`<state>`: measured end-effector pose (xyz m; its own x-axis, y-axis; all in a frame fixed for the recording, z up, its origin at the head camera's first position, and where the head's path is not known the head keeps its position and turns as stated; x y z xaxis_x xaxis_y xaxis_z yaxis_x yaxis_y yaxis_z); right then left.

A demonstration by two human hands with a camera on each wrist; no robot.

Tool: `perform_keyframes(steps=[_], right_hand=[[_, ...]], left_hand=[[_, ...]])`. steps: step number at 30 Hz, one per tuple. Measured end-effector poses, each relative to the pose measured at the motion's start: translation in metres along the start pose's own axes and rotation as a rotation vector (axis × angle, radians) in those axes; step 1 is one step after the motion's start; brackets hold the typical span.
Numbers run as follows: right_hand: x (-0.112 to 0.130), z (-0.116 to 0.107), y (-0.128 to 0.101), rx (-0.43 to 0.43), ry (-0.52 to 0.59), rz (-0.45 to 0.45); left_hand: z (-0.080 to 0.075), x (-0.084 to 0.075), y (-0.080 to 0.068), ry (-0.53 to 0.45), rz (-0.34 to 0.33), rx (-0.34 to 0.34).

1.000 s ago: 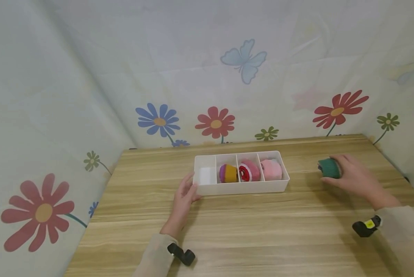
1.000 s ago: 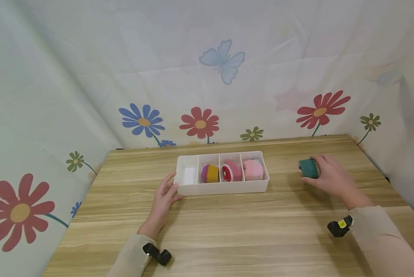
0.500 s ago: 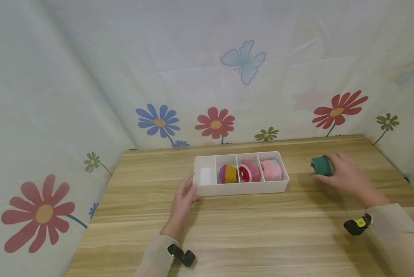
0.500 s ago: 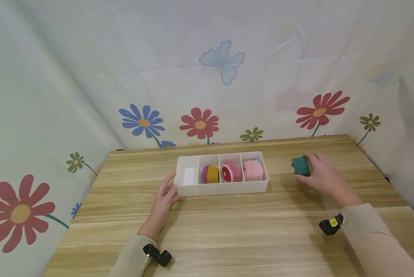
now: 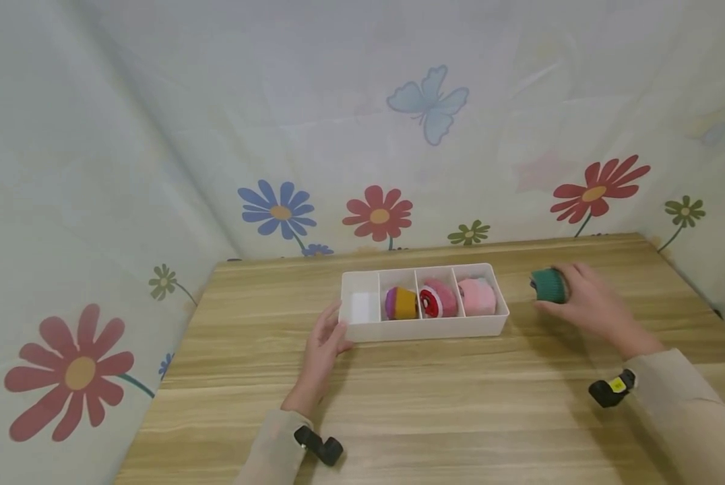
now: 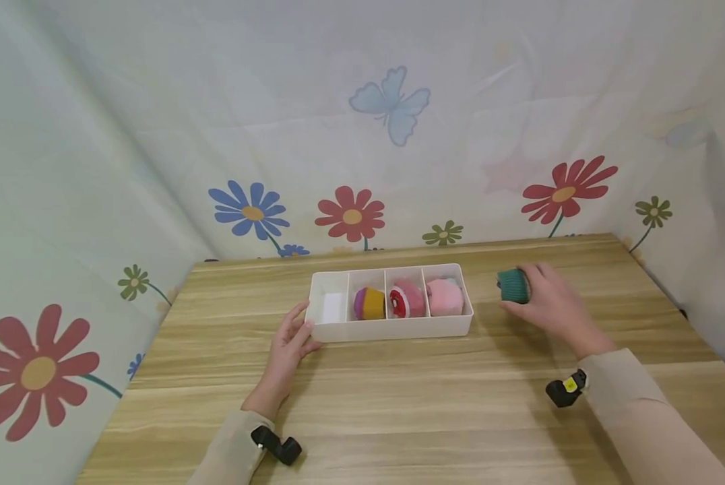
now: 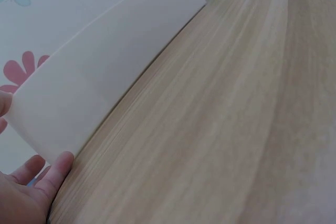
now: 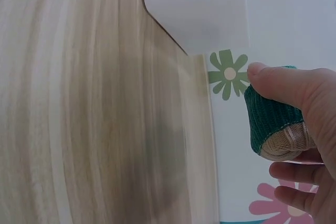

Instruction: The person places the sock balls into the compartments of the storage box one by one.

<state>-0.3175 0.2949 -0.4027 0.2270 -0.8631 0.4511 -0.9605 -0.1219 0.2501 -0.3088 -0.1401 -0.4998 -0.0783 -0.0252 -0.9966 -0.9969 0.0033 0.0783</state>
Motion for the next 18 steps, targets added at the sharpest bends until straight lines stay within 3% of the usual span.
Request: perform_keyframes(steps=[11, 18], right_hand=[[0.013, 0.001, 0.005, -0.014, 0.037, -0.020], [0.020, 0.003, 0.009, -0.018, 0.049, -0.035]], left_hand=[[0.000, -0.001, 0.002, -0.017, -0.007, 0.016], [0.005, -0.019, -0.007, 0.010, -0.023, 0.035]])
Point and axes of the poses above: each hand's wrist, its own y-axis towards the middle knuckle, its own z-axis out of the palm, x = y × z, the point moved 10 cm from there along y, towards the middle knuckle, and after that the axes turned 8 degrees about y, right-handed, at the moved point
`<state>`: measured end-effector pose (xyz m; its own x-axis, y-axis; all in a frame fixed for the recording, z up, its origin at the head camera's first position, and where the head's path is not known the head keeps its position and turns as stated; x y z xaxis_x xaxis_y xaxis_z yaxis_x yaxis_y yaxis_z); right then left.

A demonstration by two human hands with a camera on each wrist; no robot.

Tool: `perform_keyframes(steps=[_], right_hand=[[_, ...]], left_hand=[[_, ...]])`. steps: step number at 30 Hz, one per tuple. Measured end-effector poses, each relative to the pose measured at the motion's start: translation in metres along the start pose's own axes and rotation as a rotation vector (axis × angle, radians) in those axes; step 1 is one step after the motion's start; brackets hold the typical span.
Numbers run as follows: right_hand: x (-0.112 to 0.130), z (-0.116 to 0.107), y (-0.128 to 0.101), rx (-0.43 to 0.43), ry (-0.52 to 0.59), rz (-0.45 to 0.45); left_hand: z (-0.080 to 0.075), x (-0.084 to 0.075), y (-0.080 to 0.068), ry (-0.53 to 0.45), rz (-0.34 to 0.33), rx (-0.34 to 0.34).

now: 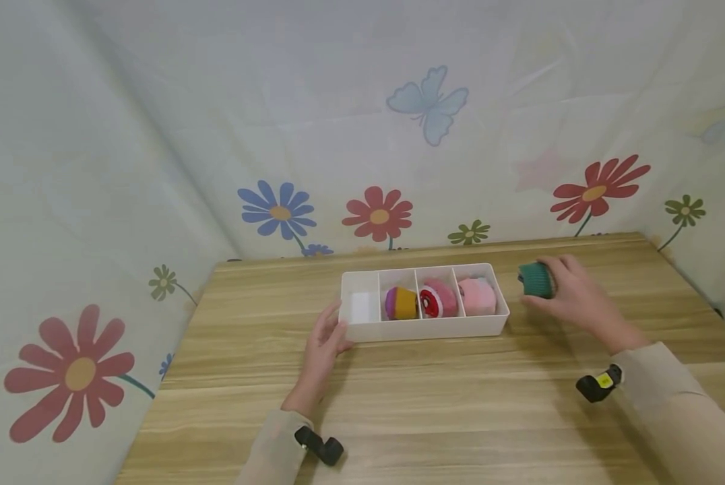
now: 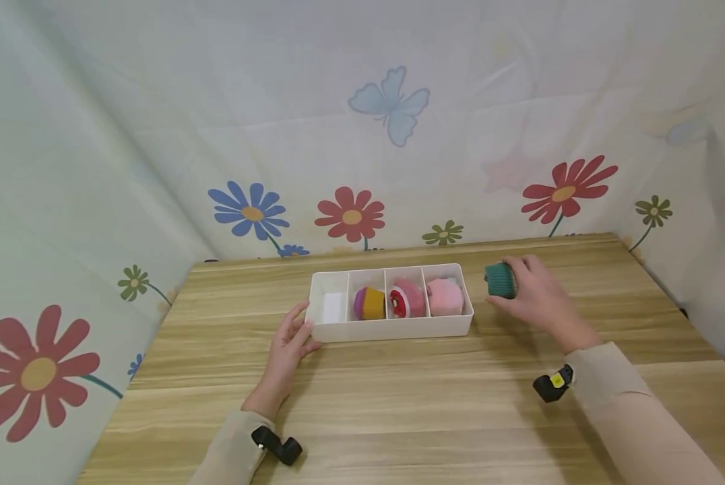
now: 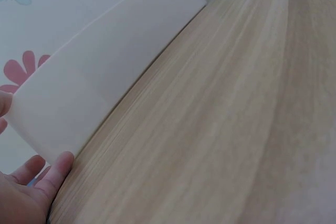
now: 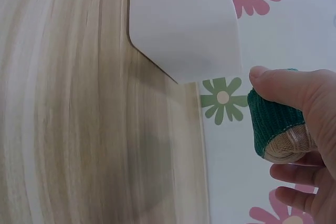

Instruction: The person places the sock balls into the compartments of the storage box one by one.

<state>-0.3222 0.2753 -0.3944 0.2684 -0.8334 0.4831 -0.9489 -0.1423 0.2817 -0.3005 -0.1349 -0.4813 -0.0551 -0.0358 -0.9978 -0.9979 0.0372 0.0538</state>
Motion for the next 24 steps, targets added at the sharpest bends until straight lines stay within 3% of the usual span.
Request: perform_keyframes(steps=[7, 24], right_hand=[[0.011, 0.003, 0.005, 0.005, 0.016, -0.004], [0.041, 0.002, 0.012, -0.040, 0.009, -0.107]], left_hand=[[-0.007, 0.020, 0.007, -0.015, 0.003, -0.014], [-0.007, 0.021, 0.009, 0.006, 0.023, -0.025]])
Point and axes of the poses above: each hand's wrist, its own y-axis towards the middle knuckle, its own z-axis out of the palm, x = y × z, the point moved 10 cm from there along y, towards the middle knuckle, and after that the axes turned 8 degrees about y, right-handed, at the moved point
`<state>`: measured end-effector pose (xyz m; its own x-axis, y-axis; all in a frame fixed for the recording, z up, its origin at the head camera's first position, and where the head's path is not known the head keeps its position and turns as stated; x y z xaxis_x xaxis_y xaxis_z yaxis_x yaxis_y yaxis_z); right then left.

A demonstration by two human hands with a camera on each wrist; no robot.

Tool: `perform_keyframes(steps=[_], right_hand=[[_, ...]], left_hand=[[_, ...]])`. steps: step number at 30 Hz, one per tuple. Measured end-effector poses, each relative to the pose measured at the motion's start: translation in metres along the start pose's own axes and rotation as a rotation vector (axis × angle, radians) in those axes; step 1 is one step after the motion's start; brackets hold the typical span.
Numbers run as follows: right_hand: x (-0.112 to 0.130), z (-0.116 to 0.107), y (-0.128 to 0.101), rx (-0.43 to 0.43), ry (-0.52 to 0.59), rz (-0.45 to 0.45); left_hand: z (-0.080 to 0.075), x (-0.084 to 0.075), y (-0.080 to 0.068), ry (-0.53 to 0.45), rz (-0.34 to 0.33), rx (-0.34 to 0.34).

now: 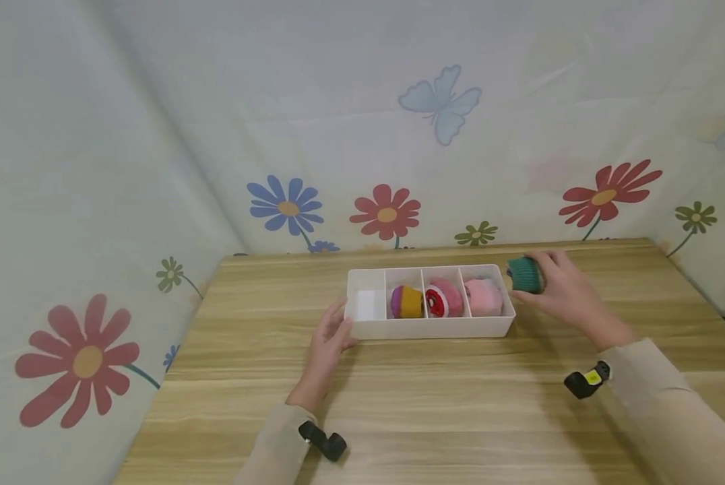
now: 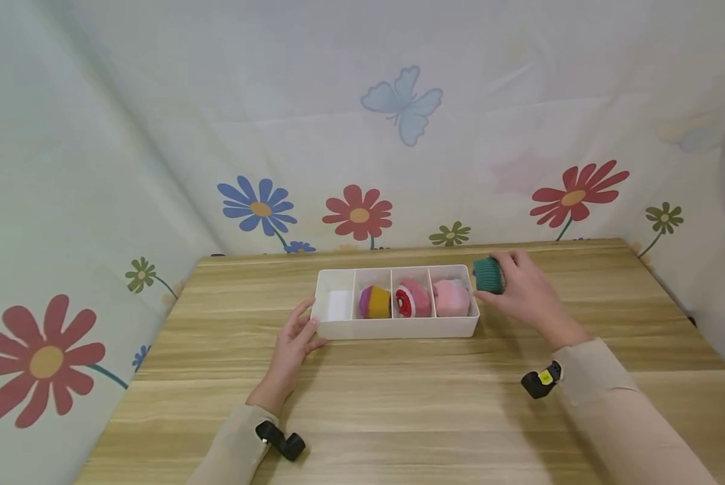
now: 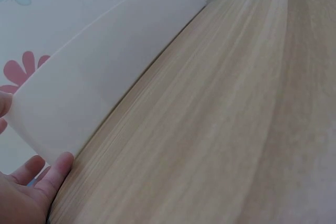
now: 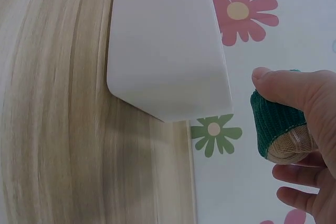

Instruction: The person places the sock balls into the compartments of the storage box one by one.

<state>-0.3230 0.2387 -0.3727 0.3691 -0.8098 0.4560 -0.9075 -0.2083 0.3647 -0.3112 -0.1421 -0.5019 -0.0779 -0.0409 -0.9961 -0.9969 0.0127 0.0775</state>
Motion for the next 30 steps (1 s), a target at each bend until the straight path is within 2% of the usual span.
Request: perform_keyframes(steps=[5, 12, 14, 17, 24, 30], right_hand=[[0.006, 0.004, 0.002, 0.014, 0.000, 0.013], [0.016, 0.014, 0.009, 0.024, 0.030, 0.001], [0.020, 0.017, 0.011, 0.024, 0.039, -0.017], [0.025, 0.022, 0.014, 0.026, 0.052, -0.039], [0.036, 0.026, 0.019, 0.011, 0.062, -0.065], [0.045, 0.031, 0.023, 0.018, 0.079, -0.074]], left_hand=[[0.002, -0.002, -0.002, -0.018, -0.014, 0.021], [0.006, -0.025, -0.011, 0.001, -0.009, 0.032], [0.005, -0.026, -0.012, -0.001, -0.015, 0.031], [0.005, -0.023, -0.009, -0.010, -0.013, 0.029], [0.001, -0.002, 0.000, -0.017, -0.012, 0.014], [0.000, 0.001, 0.001, -0.002, 0.017, -0.007]])
Point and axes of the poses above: each hand's wrist, its own y-axis towards the middle knuckle, its own z-axis out of the palm, x = y × z, the point moved 10 cm from there along y, towards the middle knuckle, and after that the axes turned 8 degrees about y, right-handed, at the moved point
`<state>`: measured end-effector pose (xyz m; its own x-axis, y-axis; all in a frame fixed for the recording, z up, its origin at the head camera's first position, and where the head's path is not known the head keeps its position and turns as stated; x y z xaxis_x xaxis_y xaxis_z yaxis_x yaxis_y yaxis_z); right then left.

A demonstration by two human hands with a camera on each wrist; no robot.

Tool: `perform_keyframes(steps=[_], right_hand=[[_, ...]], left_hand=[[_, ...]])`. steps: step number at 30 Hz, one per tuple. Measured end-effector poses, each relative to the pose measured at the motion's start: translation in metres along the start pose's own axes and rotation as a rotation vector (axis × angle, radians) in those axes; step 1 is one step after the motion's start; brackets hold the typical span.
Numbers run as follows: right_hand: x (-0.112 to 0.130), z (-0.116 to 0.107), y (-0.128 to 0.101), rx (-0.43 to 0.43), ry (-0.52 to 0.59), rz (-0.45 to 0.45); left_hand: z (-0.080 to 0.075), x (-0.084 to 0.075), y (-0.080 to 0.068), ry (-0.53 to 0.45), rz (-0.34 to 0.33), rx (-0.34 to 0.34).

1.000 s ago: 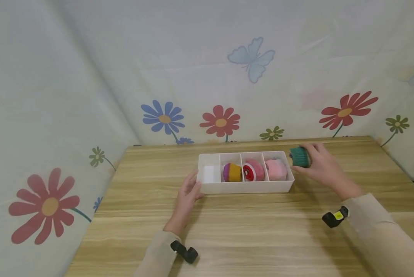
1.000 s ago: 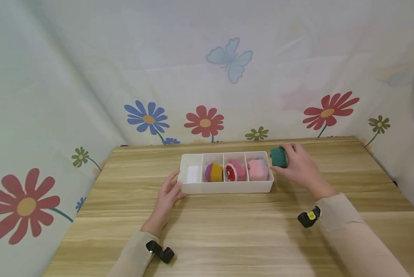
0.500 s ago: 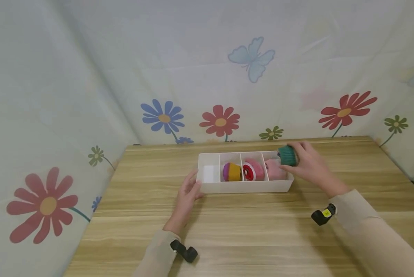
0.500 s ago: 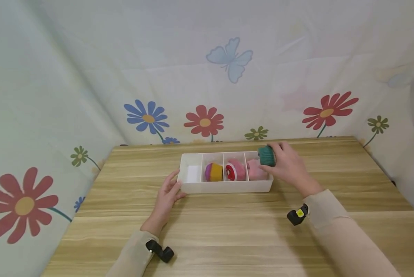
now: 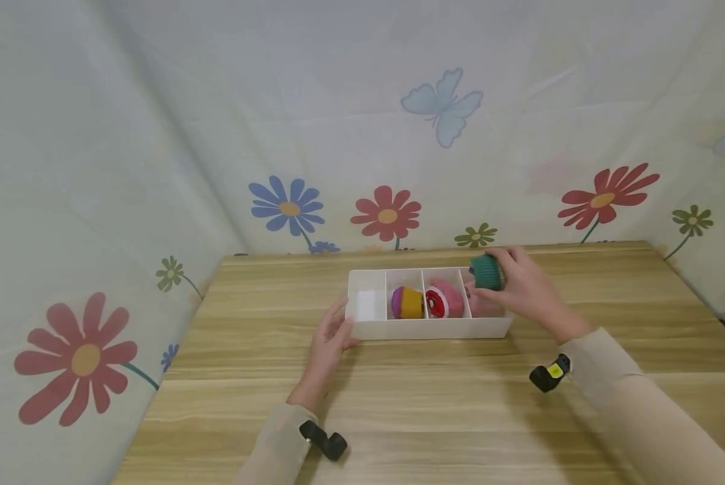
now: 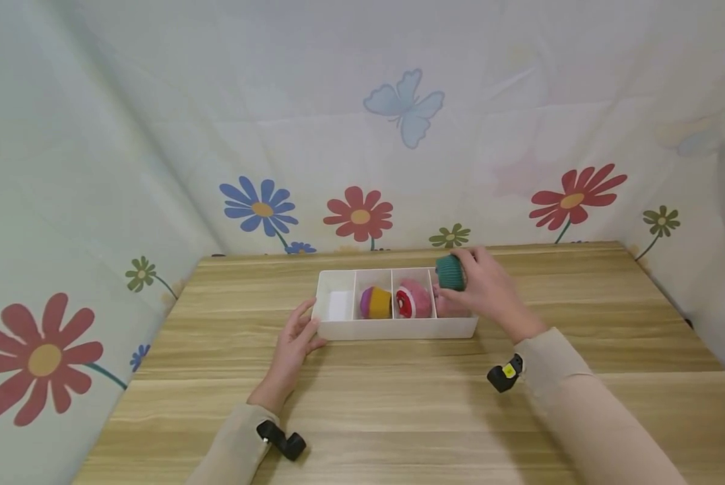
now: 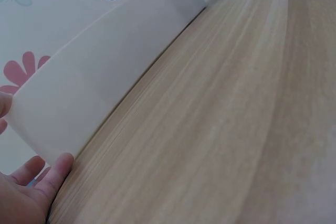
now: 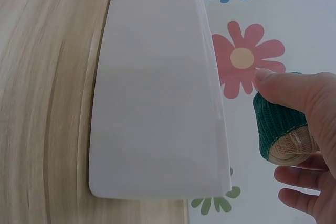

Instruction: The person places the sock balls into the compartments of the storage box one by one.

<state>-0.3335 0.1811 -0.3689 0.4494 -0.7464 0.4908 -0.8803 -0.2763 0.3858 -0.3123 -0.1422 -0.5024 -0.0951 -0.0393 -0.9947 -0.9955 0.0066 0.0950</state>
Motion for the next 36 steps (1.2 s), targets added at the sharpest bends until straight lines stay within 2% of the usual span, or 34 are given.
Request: perform_keyframes(steps=[5, 8, 11, 15, 19, 22, 28, 32, 36], right_hand=[[0.005, 0.006, 0.003, 0.007, -0.002, -0.012], [0.008, 0.010, 0.005, 0.016, 0.000, -0.006], [0.012, 0.014, 0.007, 0.029, 0.004, 0.001], [0.017, 0.020, 0.009, 0.040, 0.019, 0.008], [0.022, 0.024, 0.011, 0.045, 0.030, 0.007], [0.026, 0.028, 0.011, 0.046, 0.034, -0.005], [0.032, 0.034, 0.013, 0.043, 0.045, -0.026], [0.038, 0.037, 0.016, 0.034, 0.053, -0.047], [0.042, 0.041, 0.018, 0.031, 0.045, -0.060]], left_hand=[[0.000, 0.002, -0.001, 0.002, -0.008, 0.008], [0.002, -0.007, -0.005, 0.001, -0.018, 0.023], [0.003, -0.007, -0.004, -0.009, -0.019, 0.033], [0.000, 0.003, -0.001, 0.007, -0.015, 0.008], [-0.001, 0.002, -0.001, 0.023, 0.004, -0.015], [0.001, 0.002, -0.001, 0.020, 0.015, -0.012], [0.002, 0.003, 0.000, 0.016, -0.006, 0.000], [0.002, -0.001, -0.002, -0.004, -0.013, 0.018], [0.003, -0.014, -0.006, -0.018, -0.002, 0.029]])
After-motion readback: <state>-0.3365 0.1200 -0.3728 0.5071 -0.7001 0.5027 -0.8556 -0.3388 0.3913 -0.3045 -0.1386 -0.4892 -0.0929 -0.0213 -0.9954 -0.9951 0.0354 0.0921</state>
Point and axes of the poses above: each hand's wrist, its own y-axis towards the middle knuckle, its own z-axis out of the palm, x = y × z, the point moved 10 cm from there along y, towards the middle knuckle, and after that the axes turned 8 degrees about y, right-handed, at the moved point
